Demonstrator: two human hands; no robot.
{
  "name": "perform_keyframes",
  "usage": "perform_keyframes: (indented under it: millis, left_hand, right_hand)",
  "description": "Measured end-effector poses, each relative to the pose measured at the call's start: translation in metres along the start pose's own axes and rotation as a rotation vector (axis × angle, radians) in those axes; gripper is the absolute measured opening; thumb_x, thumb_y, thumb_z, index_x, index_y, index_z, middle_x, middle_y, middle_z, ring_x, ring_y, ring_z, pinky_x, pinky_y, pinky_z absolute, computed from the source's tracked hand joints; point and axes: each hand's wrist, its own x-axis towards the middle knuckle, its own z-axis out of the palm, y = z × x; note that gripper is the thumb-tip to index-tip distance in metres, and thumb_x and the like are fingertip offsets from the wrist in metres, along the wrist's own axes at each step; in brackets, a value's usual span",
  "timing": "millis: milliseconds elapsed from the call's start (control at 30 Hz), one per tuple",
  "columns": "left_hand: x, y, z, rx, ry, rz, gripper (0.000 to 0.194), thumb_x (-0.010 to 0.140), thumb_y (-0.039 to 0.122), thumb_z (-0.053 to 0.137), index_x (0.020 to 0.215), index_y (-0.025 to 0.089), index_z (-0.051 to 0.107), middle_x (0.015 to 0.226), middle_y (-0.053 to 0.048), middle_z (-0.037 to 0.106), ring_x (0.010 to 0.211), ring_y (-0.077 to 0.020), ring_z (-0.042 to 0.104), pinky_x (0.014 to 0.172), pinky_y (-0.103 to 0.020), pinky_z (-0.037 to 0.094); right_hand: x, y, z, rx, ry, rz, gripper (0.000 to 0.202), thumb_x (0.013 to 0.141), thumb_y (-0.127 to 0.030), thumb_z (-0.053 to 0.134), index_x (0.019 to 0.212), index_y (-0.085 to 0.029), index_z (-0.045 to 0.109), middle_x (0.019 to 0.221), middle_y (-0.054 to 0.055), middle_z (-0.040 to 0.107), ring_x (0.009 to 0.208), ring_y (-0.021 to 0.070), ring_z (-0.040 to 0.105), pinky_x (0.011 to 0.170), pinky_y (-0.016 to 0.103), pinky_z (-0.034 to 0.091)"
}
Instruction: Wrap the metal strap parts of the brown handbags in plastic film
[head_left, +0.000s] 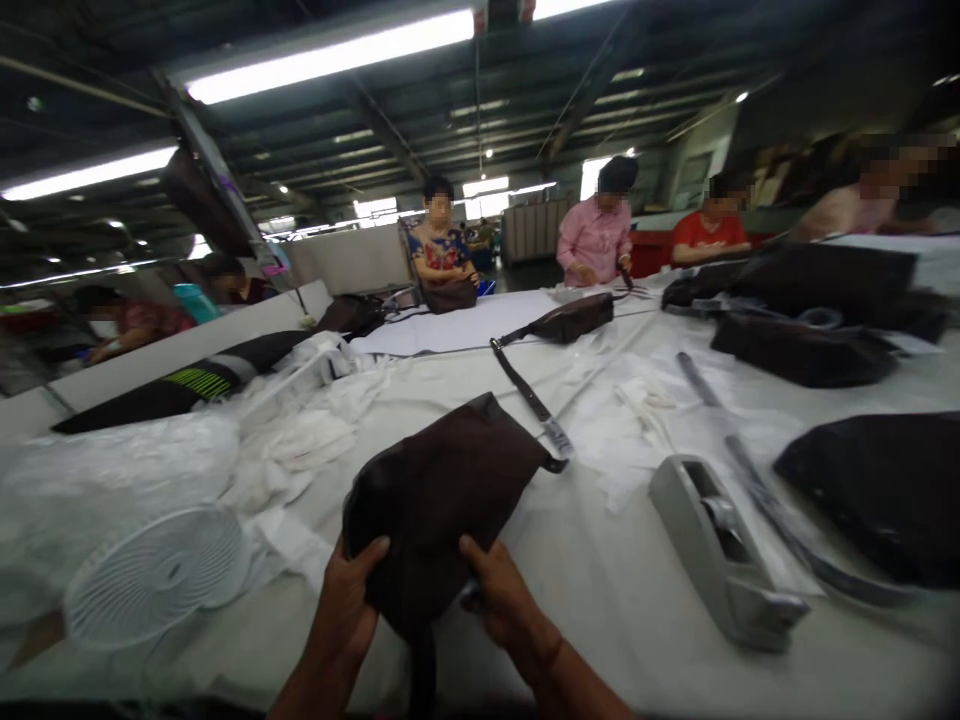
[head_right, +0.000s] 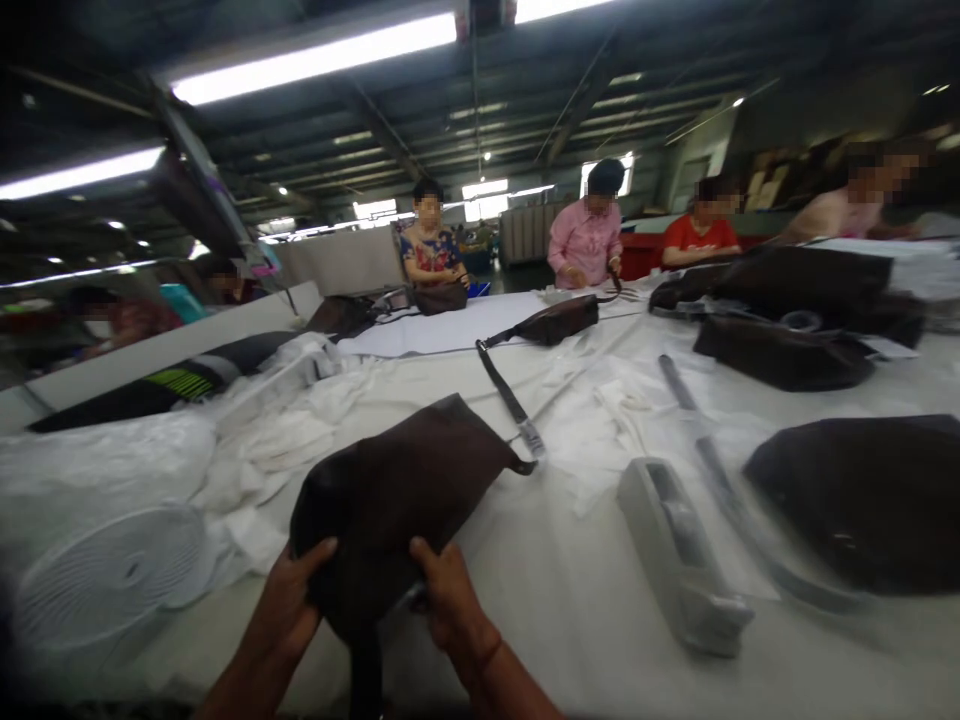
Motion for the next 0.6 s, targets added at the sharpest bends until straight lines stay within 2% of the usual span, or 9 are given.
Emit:
perform_keyframes:
  millis: [67,333,433,600]
  left_hand:
    - [-0.001,-0.002,0.005,-0.075,0.024,0.026,0.067,0.061,0.007,0.072,0.123,0.024,0.054,0.1,-0.004,0.07,0.094,-0.0241,0.066,0.087,-0.038,0.055]
    - [0.012,-0.025,-0.02,-0.236,0.095,-0.006,0.051,0.067,0.001,0.064,0.114,0.019,0.06,0.097,-0.005,0.071,0.087,-0.0185,0.067,0.089,-0.035,0.053]
    - [0.026,-0.031,-0.024,-0.316,0.096,-0.079,0.042,0.072,0.007,0.064,0.112,0.016,0.06,0.095,-0.006,0.071,0.085,-0.0192,0.067,0.089,-0.037,0.052]
    - [0.041,-0.038,-0.037,-0.414,0.017,-0.147,0.037,0.076,0.018,0.064,0.112,0.011,0.06,0.099,-0.011,0.069,0.09,-0.0222,0.066,0.091,-0.041,0.051]
  right_hand:
    - [0.005,-0.007,0.002,-0.041,0.006,0.037,0.047,0.069,-0.049,0.069,0.101,-0.015,0.06,0.072,0.004,0.064,0.05,0.0096,0.05,0.038,0.016,0.028]
    - [0.03,0.004,0.0,-0.16,-0.014,0.062,0.027,0.074,-0.036,0.065,0.089,-0.014,0.06,0.062,0.0,0.059,0.043,0.0082,0.046,0.033,0.017,0.03]
    - [0.042,0.004,0.002,-0.169,-0.003,0.096,0.018,0.078,-0.03,0.062,0.074,-0.014,0.054,0.053,-0.002,0.054,0.038,0.0075,0.044,0.031,0.017,0.03]
    - [0.05,0.001,0.009,-0.144,-0.031,0.143,0.024,0.084,-0.024,0.056,0.064,-0.017,0.044,0.044,-0.004,0.046,0.031,0.0061,0.039,0.028,0.016,0.024]
